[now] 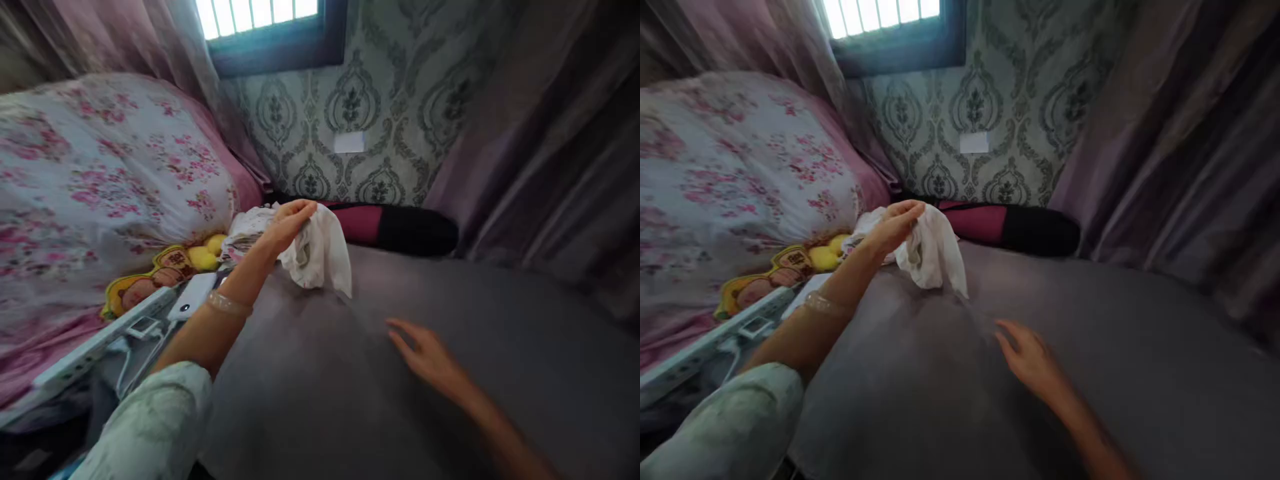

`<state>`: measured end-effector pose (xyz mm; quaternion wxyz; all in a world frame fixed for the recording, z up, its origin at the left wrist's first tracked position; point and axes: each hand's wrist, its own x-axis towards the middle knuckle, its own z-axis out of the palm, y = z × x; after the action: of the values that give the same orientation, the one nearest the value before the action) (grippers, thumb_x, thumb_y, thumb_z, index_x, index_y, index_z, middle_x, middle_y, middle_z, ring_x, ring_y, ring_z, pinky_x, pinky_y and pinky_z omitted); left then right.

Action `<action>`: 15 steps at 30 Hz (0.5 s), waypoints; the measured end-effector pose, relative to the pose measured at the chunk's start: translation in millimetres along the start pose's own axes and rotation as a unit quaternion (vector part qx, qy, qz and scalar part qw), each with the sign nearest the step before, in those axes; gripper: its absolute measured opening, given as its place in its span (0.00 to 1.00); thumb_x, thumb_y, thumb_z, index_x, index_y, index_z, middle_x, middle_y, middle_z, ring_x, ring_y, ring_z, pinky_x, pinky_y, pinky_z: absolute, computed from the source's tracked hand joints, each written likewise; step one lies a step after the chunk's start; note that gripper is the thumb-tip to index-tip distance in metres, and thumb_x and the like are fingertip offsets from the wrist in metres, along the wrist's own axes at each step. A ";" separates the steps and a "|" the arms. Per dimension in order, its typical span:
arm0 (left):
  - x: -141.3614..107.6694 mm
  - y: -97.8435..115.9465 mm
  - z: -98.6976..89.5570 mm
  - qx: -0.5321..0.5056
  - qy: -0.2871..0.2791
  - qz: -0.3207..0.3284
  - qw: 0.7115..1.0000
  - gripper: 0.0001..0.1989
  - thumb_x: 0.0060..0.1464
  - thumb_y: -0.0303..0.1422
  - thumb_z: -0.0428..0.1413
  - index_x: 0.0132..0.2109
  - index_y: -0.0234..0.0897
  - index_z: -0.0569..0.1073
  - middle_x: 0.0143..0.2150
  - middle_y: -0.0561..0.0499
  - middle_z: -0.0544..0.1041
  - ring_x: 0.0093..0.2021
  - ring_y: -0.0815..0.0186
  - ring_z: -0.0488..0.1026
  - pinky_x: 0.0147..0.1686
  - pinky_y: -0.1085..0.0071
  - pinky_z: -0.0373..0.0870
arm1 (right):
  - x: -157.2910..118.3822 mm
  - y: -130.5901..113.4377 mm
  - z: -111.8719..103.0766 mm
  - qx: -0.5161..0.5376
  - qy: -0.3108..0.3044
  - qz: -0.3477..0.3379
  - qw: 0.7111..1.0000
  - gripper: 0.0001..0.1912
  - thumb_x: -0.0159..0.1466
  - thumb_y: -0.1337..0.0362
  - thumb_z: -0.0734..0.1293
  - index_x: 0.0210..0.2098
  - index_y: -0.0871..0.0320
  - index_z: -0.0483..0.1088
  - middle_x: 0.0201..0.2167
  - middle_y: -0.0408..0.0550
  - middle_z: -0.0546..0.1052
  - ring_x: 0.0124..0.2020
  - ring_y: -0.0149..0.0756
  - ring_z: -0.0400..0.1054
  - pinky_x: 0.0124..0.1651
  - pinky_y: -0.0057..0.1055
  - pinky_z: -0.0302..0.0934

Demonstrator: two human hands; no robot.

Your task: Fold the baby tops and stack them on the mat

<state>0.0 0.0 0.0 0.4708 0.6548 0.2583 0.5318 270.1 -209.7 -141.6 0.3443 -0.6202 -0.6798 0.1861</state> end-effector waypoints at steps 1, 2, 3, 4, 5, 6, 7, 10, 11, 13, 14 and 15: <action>-7.9 -0.7 11.2 -0.006 -0.018 -0.009 1.000 0.16 0.50 0.44 0.60 0.35 0.34 0.74 0.28 0.55 0.71 0.27 0.73 0.66 0.29 0.76 0.62 | 10.4 -11.3 0.5 0.020 0.040 -0.002 0.999 0.18 0.63 0.53 0.62 0.47 0.52 0.75 0.47 0.52 0.78 0.49 0.48 0.72 0.53 0.48 0.64; -15.9 -1.1 22.1 -0.011 -0.036 -0.017 0.999 0.17 0.50 0.45 0.60 0.36 0.34 0.74 0.29 0.55 0.71 0.27 0.73 0.66 0.28 0.76 0.62 | 20.4 -21.9 0.9 0.035 0.070 -0.002 0.997 0.18 0.63 0.53 0.62 0.47 0.53 0.75 0.47 0.52 0.78 0.49 0.47 0.72 0.54 0.46 0.64; -23.9 -0.7 32.8 -0.016 -0.054 -0.024 0.998 0.17 0.50 0.45 0.60 0.36 0.34 0.74 0.29 0.55 0.72 0.27 0.73 0.66 0.28 0.76 0.62 | 29.2 -31.5 1.5 0.056 0.105 -0.001 0.993 0.20 0.63 0.53 0.62 0.50 0.54 0.73 0.48 0.53 0.77 0.49 0.46 0.72 0.54 0.46 0.64; -31.8 0.4 43.1 -0.020 -0.072 -0.030 0.997 0.17 0.50 0.45 0.60 0.36 0.34 0.74 0.29 0.55 0.72 0.27 0.73 0.66 0.28 0.77 0.62 | 36.3 -39.7 2.2 0.079 0.145 0.000 0.986 0.21 0.62 0.52 0.63 0.51 0.55 0.72 0.49 0.54 0.77 0.49 0.46 0.72 0.52 0.45 0.65; -39.3 2.4 52.8 -0.027 -0.090 -0.035 0.995 0.17 0.50 0.45 0.60 0.36 0.34 0.74 0.29 0.54 0.72 0.28 0.73 0.66 0.28 0.77 0.61 | 41.5 -46.4 3.0 0.100 0.167 -0.004 0.981 0.23 0.61 0.52 0.65 0.52 0.55 0.71 0.49 0.55 0.76 0.48 0.45 0.72 0.51 0.44 0.65; -46.4 4.8 61.5 -0.032 -0.107 -0.039 0.993 0.17 0.51 0.45 0.60 0.36 0.34 0.74 0.29 0.54 0.72 0.28 0.73 0.66 0.28 0.77 0.62 | 44.7 -51.3 3.8 0.116 0.180 -0.009 0.977 0.24 0.60 0.51 0.66 0.51 0.56 0.71 0.49 0.54 0.76 0.47 0.45 0.72 0.50 0.42 0.65; -52.7 7.6 69.1 -0.034 -0.120 -0.040 0.991 0.17 0.51 0.45 0.60 0.36 0.34 0.74 0.29 0.54 0.72 0.28 0.73 0.66 0.28 0.76 0.62 | 45.9 -54.1 4.2 0.129 0.190 -0.009 0.973 0.22 0.60 0.51 0.66 0.49 0.56 0.72 0.46 0.54 0.77 0.45 0.44 0.72 0.49 0.41 0.66; -65.9 13.5 82.7 -0.017 -0.151 -0.024 0.988 0.15 0.52 0.43 0.60 0.36 0.34 0.75 0.29 0.54 0.71 0.29 0.73 0.66 0.28 0.76 0.61 | 41.4 -51.0 0.8 0.152 0.196 -0.002 0.969 0.19 0.61 0.49 0.65 0.39 0.57 0.76 0.38 0.52 0.78 0.39 0.43 0.73 0.42 0.38 0.66; -68.2 13.6 84.1 -0.006 -0.161 -0.022 0.987 0.15 0.52 0.43 0.59 0.35 0.34 0.75 0.29 0.54 0.70 0.29 0.73 0.65 0.28 0.76 0.61 | 38.3 -47.2 -2.7 0.161 0.193 0.007 0.968 0.19 0.61 0.48 0.65 0.37 0.58 0.77 0.35 0.51 0.79 0.37 0.43 0.72 0.40 0.37 0.66; -70.6 10.2 83.3 0.013 -0.188 -0.036 0.981 0.14 0.53 0.43 0.58 0.36 0.34 0.75 0.28 0.54 0.70 0.29 0.72 0.66 0.27 0.76 0.60 | 31.4 -38.4 -14.1 0.187 0.186 0.033 0.964 0.20 0.59 0.47 0.66 0.36 0.57 0.78 0.32 0.49 0.79 0.35 0.42 0.72 0.37 0.35 0.65; -70.9 7.0 81.8 0.016 -0.202 -0.048 0.978 0.14 0.54 0.43 0.57 0.37 0.35 0.75 0.29 0.54 0.71 0.29 0.72 0.67 0.27 0.75 0.60 | 27.8 -34.6 -21.9 0.199 0.184 0.048 0.961 0.20 0.57 0.47 0.68 0.36 0.57 0.78 0.32 0.49 0.79 0.35 0.41 0.72 0.36 0.34 0.65; -71.0 3.3 80.3 0.015 -0.215 -0.059 0.975 0.14 0.55 0.43 0.56 0.38 0.35 0.75 0.30 0.54 0.72 0.30 0.71 0.68 0.28 0.75 0.61 | 24.1 -31.7 -30.8 0.207 0.183 0.063 0.959 0.21 0.55 0.47 0.69 0.37 0.56 0.78 0.32 0.48 0.79 0.34 0.41 0.72 0.35 0.33 0.65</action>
<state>53.5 -88.5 -28.5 0.5363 0.7445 0.1970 0.3455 269.1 -196.7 -93.0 0.5712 -0.6000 -0.5118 0.2275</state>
